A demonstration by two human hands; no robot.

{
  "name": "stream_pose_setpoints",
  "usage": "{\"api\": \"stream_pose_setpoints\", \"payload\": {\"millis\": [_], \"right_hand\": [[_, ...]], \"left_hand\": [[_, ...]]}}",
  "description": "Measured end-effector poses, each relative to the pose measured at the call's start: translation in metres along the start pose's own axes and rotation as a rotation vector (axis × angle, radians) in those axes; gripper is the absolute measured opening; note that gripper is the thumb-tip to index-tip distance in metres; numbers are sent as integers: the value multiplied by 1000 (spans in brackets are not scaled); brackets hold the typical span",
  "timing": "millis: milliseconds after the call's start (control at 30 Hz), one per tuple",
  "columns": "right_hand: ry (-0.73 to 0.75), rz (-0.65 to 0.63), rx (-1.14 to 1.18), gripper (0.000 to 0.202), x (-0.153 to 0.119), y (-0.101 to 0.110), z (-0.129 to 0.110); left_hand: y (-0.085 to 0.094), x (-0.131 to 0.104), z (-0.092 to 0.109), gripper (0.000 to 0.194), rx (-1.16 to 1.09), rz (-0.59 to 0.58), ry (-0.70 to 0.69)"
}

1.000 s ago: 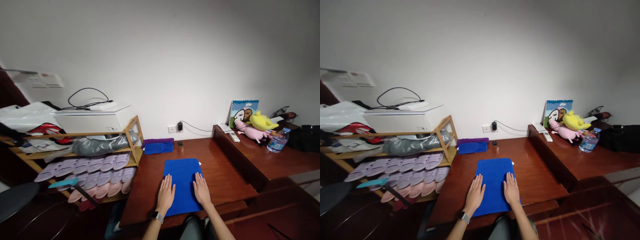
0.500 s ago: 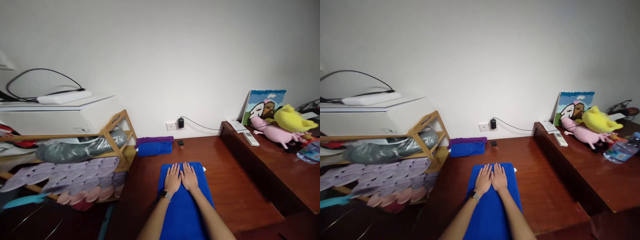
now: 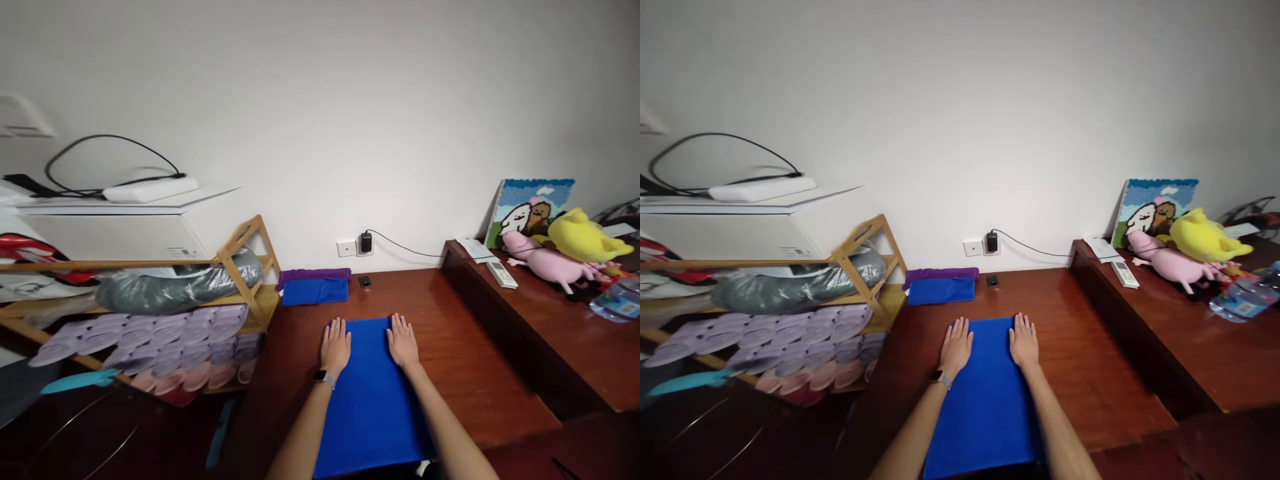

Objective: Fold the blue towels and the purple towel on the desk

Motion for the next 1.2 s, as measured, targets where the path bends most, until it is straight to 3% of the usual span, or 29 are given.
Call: {"api": "stream_pose_setpoints", "payload": {"millis": [100,200,367,533,700,833,967,1100,1200], "right_hand": [[142,140,71,63,-40,1,-34],[238,153,113,62,-91,-17,-49],[158,63,90,63,-139,-40,-27],[141,25,70,64,-146,-39,-18],[163,82,118,64,-123,-28,-29],[239,136,137,62,-67,-8,-56],[183,35,89,62,-13,-15,-67],[209,14,60,64,3,-35,-56],[177,25,33,65,5,-43,-29]], "left_hand": [[5,-27,36,56,-64,66,-183],[-1,-75,54,55,-102,105,-292],[-16,-143,38,57,-80,71,-205],[-17,-161,31,60,-91,39,-202],[-12,-141,35,62,-103,101,-195],[-9,-84,51,64,-102,107,-269],[-31,-25,55,63,-73,14,-257],[-48,-9,27,61,-64,26,-168],[-44,-13,-11,61,-51,61,-66]]}}
Point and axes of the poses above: each hand's wrist, its own x-axis towards the middle knuckle, its own y-axis out of the back of the hand, z = x × y, the point moved 6 cm from there along x, towards the middle knuckle, and after that the axes turned 4 degrees about -x, right-handed, at the moved point
